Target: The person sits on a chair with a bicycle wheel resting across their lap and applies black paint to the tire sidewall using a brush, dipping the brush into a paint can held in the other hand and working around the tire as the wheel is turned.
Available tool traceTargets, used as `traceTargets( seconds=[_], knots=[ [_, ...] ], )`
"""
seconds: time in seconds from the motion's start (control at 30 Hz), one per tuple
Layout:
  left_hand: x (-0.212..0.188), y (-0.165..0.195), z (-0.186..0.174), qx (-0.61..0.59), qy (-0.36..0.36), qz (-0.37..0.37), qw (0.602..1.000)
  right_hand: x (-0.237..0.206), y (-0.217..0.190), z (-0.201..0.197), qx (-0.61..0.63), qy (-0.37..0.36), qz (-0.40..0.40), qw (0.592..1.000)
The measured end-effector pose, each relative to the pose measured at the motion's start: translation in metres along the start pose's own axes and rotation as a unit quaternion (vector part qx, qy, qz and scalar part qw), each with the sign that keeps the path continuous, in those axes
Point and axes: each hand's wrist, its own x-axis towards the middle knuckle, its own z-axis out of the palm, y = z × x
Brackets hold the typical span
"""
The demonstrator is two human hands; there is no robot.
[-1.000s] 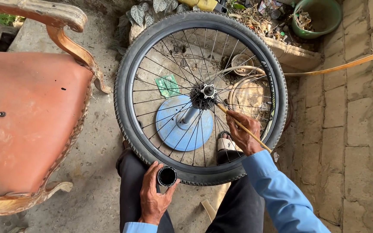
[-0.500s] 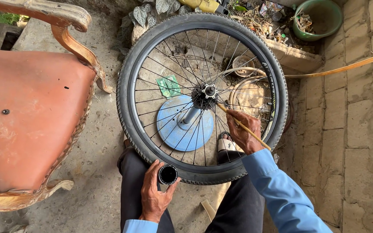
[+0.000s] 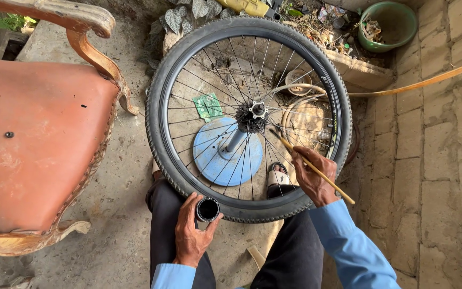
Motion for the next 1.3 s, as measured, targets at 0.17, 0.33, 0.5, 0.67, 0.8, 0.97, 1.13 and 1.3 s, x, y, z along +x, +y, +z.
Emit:
traceTargets(
  seconds=[0.17,0.33,0.5,0.67,0.8,0.97,1.13,1.3],
  knots=[
    [-0.017,0.003,-0.008,-0.002,0.002,0.004,1.0,-0.005,-0.005,0.014,0.013,-0.017,0.036,0.999],
    [-0.026,0.014,-0.018,0.004,-0.011,-0.011,1.0,0.001,-0.016,0.023,-0.009,-0.055,0.111,0.992],
    [-0.024,0.018,-0.023,0.004,-0.005,0.003,1.0,0.008,-0.024,0.022,-0.033,-0.042,-0.012,0.998],
    [-0.024,0.016,-0.027,0.002,-0.003,0.002,1.0,0.009,-0.032,0.016,-0.05,-0.037,-0.015,0.998],
    [-0.025,0.014,-0.029,0.003,-0.007,-0.002,1.0,0.008,-0.042,0.023,-0.059,-0.046,0.019,0.997],
    [-0.028,0.016,-0.033,0.003,-0.007,0.001,1.0,0.005,-0.043,0.022,-0.03,-0.036,-0.038,0.998],
    [-0.03,0.019,-0.035,0.002,-0.006,0.004,1.0,0.01,-0.046,0.019,-0.083,-0.091,0.11,0.986],
    [-0.032,0.021,-0.039,0.001,-0.004,0.001,1.0,0.004,-0.049,0.019,-0.043,-0.037,-0.003,0.998]
  ],
)
